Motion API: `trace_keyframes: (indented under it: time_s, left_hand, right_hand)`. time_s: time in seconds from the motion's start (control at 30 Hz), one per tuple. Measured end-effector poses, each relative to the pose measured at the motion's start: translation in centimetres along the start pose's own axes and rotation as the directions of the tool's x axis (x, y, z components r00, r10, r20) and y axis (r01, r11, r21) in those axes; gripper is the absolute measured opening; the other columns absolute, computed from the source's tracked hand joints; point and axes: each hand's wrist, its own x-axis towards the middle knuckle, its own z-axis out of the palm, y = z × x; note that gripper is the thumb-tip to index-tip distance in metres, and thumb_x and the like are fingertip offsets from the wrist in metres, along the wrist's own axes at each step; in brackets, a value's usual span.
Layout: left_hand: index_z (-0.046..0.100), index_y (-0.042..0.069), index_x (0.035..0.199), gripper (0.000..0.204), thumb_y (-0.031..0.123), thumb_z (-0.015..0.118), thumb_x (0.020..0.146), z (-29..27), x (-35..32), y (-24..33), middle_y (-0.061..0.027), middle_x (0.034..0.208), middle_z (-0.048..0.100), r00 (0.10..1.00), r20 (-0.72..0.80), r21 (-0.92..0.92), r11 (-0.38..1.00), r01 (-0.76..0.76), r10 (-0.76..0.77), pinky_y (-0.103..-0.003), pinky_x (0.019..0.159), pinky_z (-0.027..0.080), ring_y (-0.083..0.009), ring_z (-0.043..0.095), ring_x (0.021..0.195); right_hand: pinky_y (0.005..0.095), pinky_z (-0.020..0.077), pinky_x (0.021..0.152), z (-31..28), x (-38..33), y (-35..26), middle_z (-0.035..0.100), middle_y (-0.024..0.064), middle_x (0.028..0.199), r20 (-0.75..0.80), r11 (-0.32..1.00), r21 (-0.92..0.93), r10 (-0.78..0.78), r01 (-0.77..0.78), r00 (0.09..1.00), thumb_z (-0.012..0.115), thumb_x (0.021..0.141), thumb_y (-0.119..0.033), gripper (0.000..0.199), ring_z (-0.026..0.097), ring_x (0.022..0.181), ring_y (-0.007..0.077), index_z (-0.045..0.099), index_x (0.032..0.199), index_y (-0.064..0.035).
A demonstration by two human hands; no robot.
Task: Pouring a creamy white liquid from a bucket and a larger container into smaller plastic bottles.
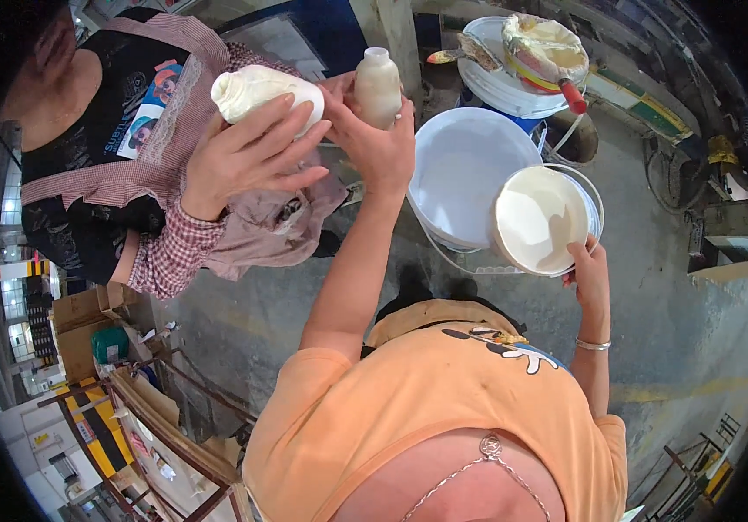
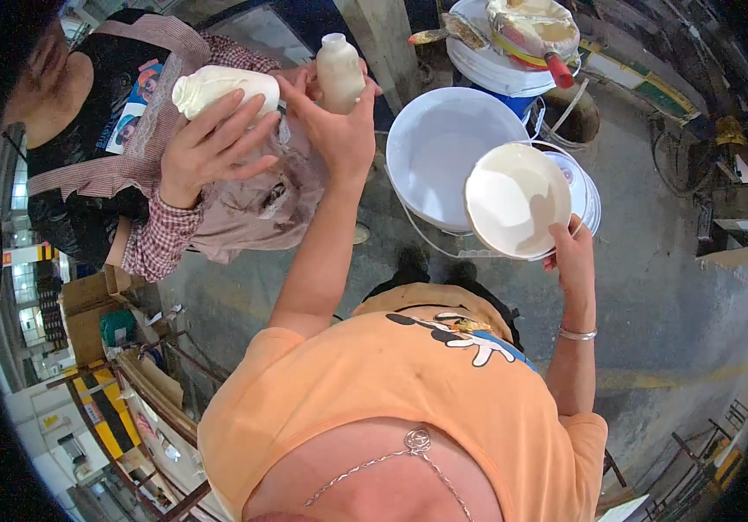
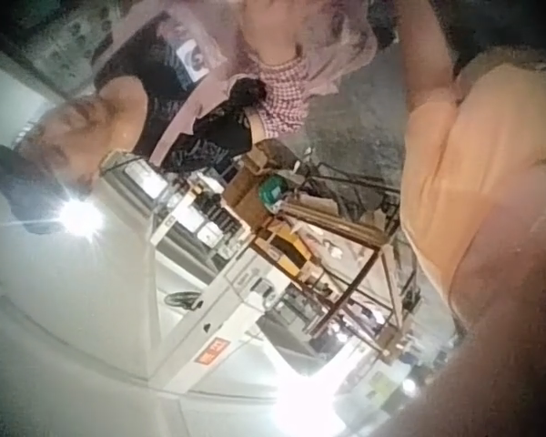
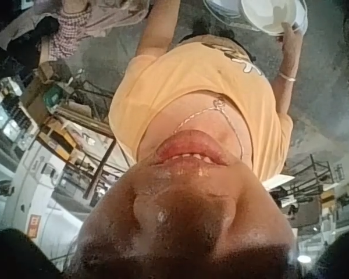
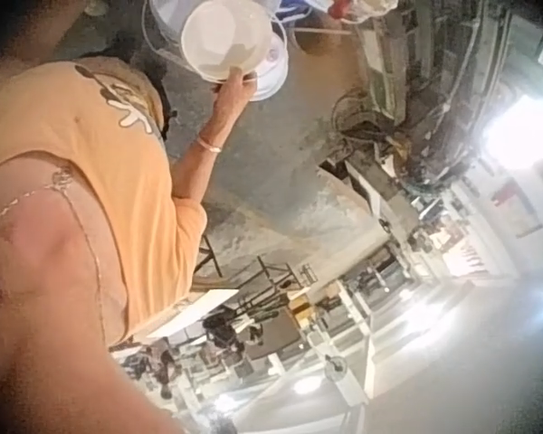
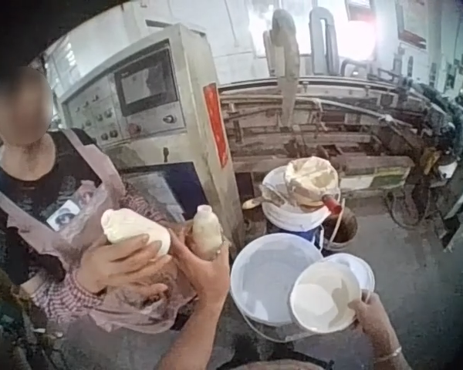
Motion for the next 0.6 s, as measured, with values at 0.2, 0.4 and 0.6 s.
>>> trace_keyframes:
  time_s: [0.2,0.4,0.6]
  left_hand:
    - [0.011,-0.006,0.147,0.103,0.013,0.078,0.071,1.1,0.0,-0.8,-0.024,0.132,0.041,0.993,-0.048,0.255,0.963,-0.092,0.107,-0.054,0.107,0.017,-0.0389,0.032,0.127]
    - [0.01,-0.007,0.147,0.103,0.016,0.078,0.072,-0.1,-1.3,0.3,-0.0201,0.131,0.048,0.995,0.025,0.166,0.981,-0.102,0.099,-0.052,0.109,0.012,-0.0369,0.035,0.13]
    - [0.006,0.0,0.15,0.107,0.008,0.078,0.072,-1.0,-5.2,6.0,-0.0135,0.125,0.055,0.942,0.336,-0.252,0.962,0.105,-0.015,-0.044,0.099,0.042,-0.0272,0.058,0.108]
  right_hand:
    - [0.0218,0.0394,0.034,-0.5,-0.1,0.0,0.057,0.0033,0.061,-0.005,1.0,-0.001,0.013,-0.013,1.0,0.053,0.087,-0.015,0.017,0.049,0.039,0.0088,0.059,0.092,0.0008]
    - [0.0224,0.0393,0.034,-1.3,-0.9,0.1,0.056,0.0035,0.061,-0.008,1.0,-0.015,0.002,-0.002,1.0,0.053,0.087,-0.015,0.018,0.05,0.039,0.0089,0.059,0.091,0.0011]
    - [0.0229,0.0393,0.034,-2.9,-1.4,1.5,0.054,0.0032,0.06,-0.018,1.0,-0.007,0.006,-0.006,1.0,0.053,0.086,-0.015,0.016,0.048,0.038,0.0101,0.057,0.087,0.0009]
